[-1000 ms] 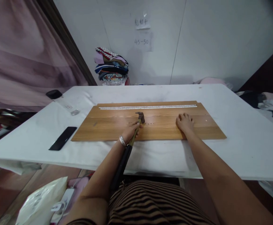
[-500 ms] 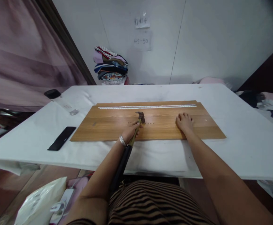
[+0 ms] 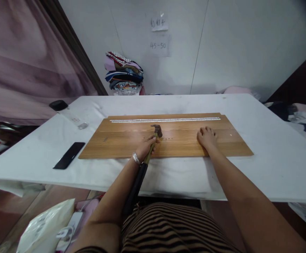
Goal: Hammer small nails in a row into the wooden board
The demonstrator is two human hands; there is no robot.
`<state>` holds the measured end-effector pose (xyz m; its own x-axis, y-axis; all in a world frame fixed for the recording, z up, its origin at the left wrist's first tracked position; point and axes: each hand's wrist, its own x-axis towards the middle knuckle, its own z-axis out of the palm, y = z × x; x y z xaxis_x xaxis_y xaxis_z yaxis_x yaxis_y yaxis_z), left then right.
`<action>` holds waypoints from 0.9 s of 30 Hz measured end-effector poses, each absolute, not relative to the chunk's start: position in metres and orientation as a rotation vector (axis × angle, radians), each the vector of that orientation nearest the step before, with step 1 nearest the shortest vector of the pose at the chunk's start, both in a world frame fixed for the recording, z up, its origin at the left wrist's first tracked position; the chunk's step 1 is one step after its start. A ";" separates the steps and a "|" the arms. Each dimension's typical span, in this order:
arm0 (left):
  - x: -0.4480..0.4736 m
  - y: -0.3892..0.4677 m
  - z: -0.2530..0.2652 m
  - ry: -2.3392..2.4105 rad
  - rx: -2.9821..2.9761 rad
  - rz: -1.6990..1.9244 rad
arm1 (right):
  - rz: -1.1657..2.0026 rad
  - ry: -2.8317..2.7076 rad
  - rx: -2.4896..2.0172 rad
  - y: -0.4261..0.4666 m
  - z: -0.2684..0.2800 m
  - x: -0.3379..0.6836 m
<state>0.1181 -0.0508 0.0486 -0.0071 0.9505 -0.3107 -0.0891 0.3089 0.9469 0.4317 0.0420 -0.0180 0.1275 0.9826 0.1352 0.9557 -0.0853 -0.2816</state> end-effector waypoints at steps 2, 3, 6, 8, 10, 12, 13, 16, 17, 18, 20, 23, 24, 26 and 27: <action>0.118 -0.051 0.049 1.301 0.899 1.024 | 0.123 -1.891 -2.111 0.042 -0.018 0.431; 0.119 -0.051 0.049 1.309 0.899 1.021 | 0.123 -1.892 -2.114 0.041 -0.017 0.431; 0.119 -0.052 0.049 1.315 0.911 1.010 | 0.133 -1.897 -2.128 0.041 -0.016 0.431; 0.120 -0.052 0.049 1.301 0.915 1.016 | 0.132 -1.898 -2.137 0.042 -0.016 0.431; 0.120 -0.052 0.048 1.284 0.917 1.014 | 0.122 -1.898 -2.145 0.042 -0.016 0.431; 0.120 -0.051 0.048 1.281 0.919 1.004 | 0.119 -1.901 -2.146 0.042 -0.017 0.431; 0.121 -0.051 0.048 1.284 0.918 0.997 | 0.120 -1.902 -2.144 0.042 -0.017 0.431; 0.123 -0.051 0.047 1.301 0.909 0.983 | 0.127 -1.901 -2.133 0.042 -0.018 0.432; 0.124 -0.051 0.048 1.302 0.908 0.982 | 0.127 -1.900 -2.130 0.042 -0.018 0.432; 0.125 -0.052 0.048 1.301 0.908 0.984 | 0.127 -1.898 -2.127 0.042 -0.018 0.432; 0.126 -0.052 0.049 1.297 0.914 0.991 | 0.130 -1.892 -2.126 0.043 -0.019 0.432; 0.129 -0.052 0.052 1.312 0.916 0.994 | 0.136 -1.891 -2.134 0.043 -0.019 0.432; 0.130 -0.051 0.052 1.322 0.908 0.988 | 0.136 -1.894 -2.136 0.043 -0.019 0.431; 0.132 -0.050 0.053 1.341 0.886 0.969 | 0.134 -1.903 -2.136 0.043 -0.018 0.431; 0.132 -0.050 0.053 1.349 0.878 0.961 | 0.133 -1.904 -2.136 0.043 -0.018 0.431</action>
<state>0.1323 -0.0501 0.0535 -0.0141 0.9269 -0.3750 -0.0513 0.3738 0.9261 0.4313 0.0427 -0.0184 0.1294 0.9850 0.1139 0.9596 -0.0954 -0.2646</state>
